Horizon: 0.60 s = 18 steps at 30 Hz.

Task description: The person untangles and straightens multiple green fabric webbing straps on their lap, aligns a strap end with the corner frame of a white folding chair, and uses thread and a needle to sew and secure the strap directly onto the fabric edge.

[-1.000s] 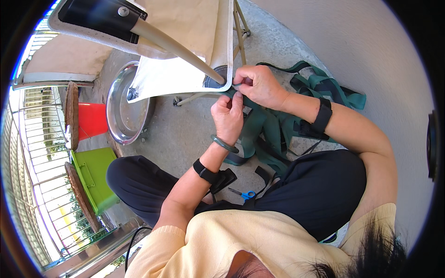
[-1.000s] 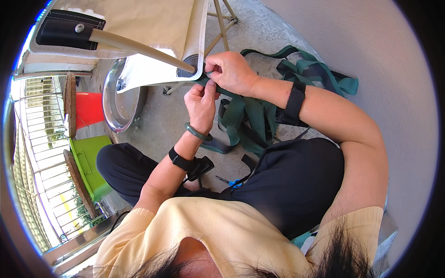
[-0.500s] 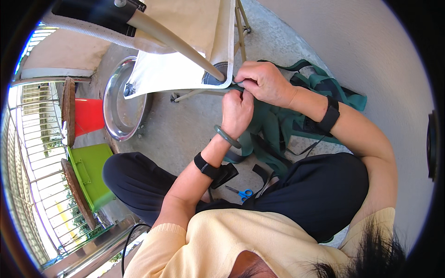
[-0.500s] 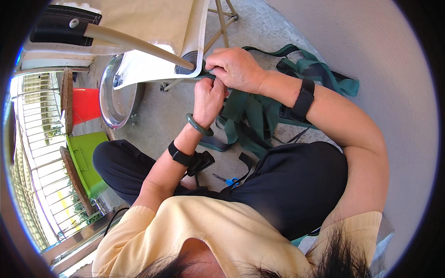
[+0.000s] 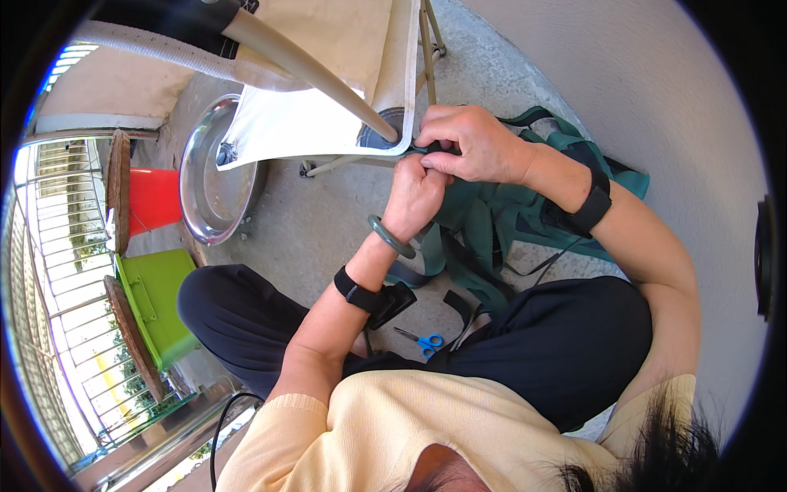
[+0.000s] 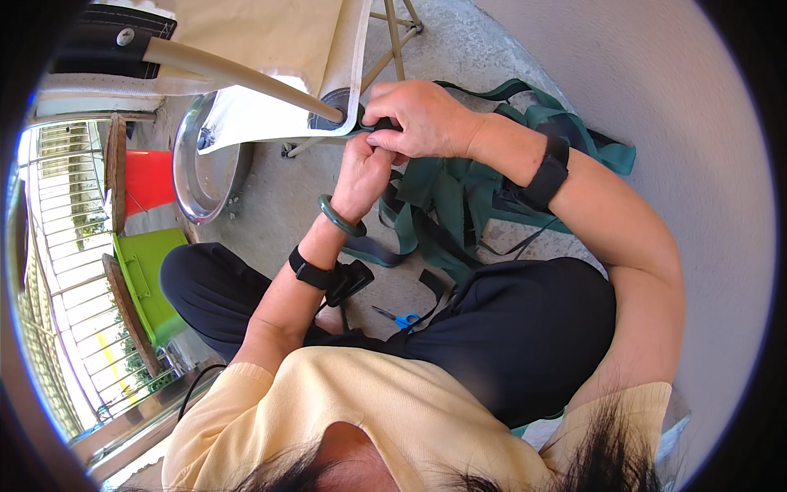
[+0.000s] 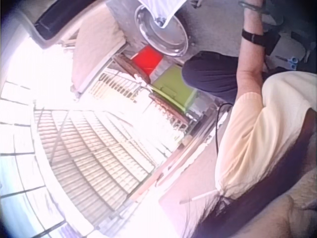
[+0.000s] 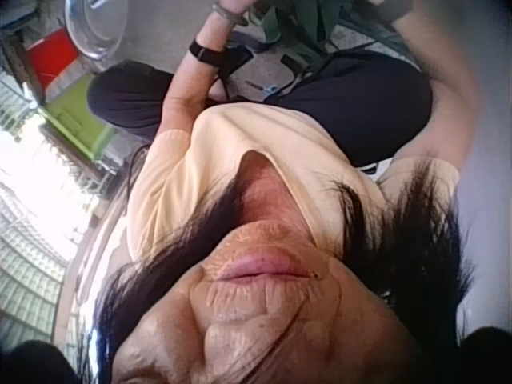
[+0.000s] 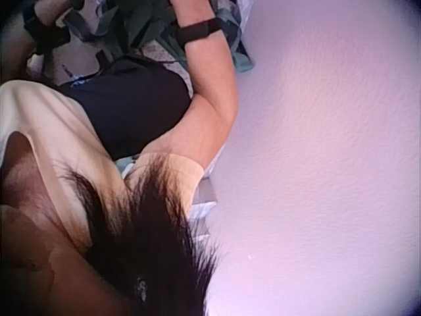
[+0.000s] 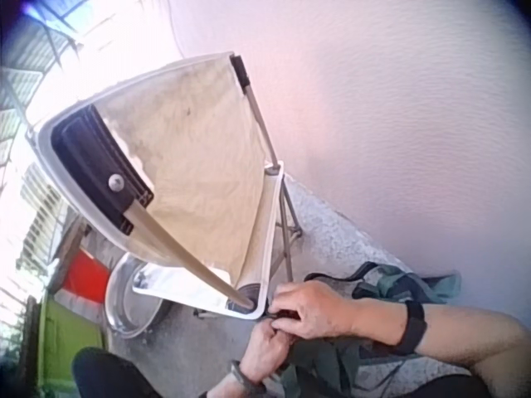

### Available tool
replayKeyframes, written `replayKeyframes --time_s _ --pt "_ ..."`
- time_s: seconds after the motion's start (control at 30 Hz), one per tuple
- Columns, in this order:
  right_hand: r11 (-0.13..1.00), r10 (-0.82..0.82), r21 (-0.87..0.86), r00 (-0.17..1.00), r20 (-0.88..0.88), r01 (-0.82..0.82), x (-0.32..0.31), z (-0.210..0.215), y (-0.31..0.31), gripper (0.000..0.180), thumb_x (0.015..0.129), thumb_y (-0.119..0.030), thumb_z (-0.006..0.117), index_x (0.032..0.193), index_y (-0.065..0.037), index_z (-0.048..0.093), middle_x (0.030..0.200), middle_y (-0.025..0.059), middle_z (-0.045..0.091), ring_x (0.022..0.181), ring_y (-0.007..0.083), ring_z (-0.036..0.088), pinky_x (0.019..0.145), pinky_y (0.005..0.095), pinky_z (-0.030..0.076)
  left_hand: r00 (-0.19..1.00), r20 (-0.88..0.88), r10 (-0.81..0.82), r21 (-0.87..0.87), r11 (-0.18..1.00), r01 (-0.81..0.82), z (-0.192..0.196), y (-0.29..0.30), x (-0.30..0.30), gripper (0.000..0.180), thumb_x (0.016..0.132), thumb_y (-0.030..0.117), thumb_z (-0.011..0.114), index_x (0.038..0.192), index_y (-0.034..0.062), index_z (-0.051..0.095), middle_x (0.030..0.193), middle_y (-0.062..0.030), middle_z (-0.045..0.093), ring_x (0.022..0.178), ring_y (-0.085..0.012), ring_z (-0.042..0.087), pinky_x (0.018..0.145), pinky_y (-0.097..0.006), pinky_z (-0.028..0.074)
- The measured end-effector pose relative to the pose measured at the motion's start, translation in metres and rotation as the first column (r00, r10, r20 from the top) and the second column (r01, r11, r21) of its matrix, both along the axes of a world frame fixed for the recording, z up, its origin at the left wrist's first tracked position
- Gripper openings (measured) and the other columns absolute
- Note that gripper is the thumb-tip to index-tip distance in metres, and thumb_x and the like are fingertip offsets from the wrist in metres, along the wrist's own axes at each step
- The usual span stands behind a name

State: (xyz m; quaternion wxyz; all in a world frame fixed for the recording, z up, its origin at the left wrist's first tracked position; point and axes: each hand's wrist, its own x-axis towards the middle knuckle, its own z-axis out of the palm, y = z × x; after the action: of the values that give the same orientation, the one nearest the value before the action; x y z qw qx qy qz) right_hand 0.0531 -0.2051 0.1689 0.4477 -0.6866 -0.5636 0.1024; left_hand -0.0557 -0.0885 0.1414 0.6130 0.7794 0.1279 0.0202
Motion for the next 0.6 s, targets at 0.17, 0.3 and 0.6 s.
replayKeyframes --time_s 0.17,0.3,0.6 --pt "1.0 0.006 -0.005 0.998 0.068 -0.006 0.002 -0.003 0.003 0.013 0.07 -0.004 0.062 0.081 -0.001 0.058 0.081 0.0105 0.055 0.068 0.0271 0.055 0.06 0.0321 0.045 1.0 0.007 0.024 -0.072 0.997 -0.024 0.003 -0.001 -0.001 0.017 0.075 -0.003 0.041 0.077 -0.0086 0.057 0.068 -0.0101 0.06 0.064 -0.015 0.056 0.06 -0.029 0.047" --pt "0.999 -0.042 -0.02 0.986 0.16 0.045 0.001 -0.007 0.003 0.009 0.071 -0.004 0.06 0.078 -0.001 0.057 0.078 0.0113 0.055 0.066 0.0272 0.055 0.06 0.0325 0.045 0.998 -0.059 -0.027 -0.146 0.989 0.018 0.004 0.001 -0.002 0.019 0.077 -0.001 0.041 0.083 -0.0046 0.058 0.077 -0.0083 0.061 0.071 -0.0129 0.056 0.066 -0.025 0.045" --pt "0.981 -0.192 -0.078 0.882 -0.431 0.175 -0.014 -0.011 0.004 0.004 0.076 -0.002 0.06 0.079 0.002 0.06 0.072 0.0059 0.059 0.065 0.0114 0.056 0.059 0.0248 0.045 0.998 0.044 0.04 -0.97 0.239 0.033 -0.019 -0.001 -0.017 0.026 0.086 0.022 0.057 0.109 0.0096 0.052 0.115 -0.0024 0.052 0.115 -0.0178 0.044 0.101 -0.04 0.031"
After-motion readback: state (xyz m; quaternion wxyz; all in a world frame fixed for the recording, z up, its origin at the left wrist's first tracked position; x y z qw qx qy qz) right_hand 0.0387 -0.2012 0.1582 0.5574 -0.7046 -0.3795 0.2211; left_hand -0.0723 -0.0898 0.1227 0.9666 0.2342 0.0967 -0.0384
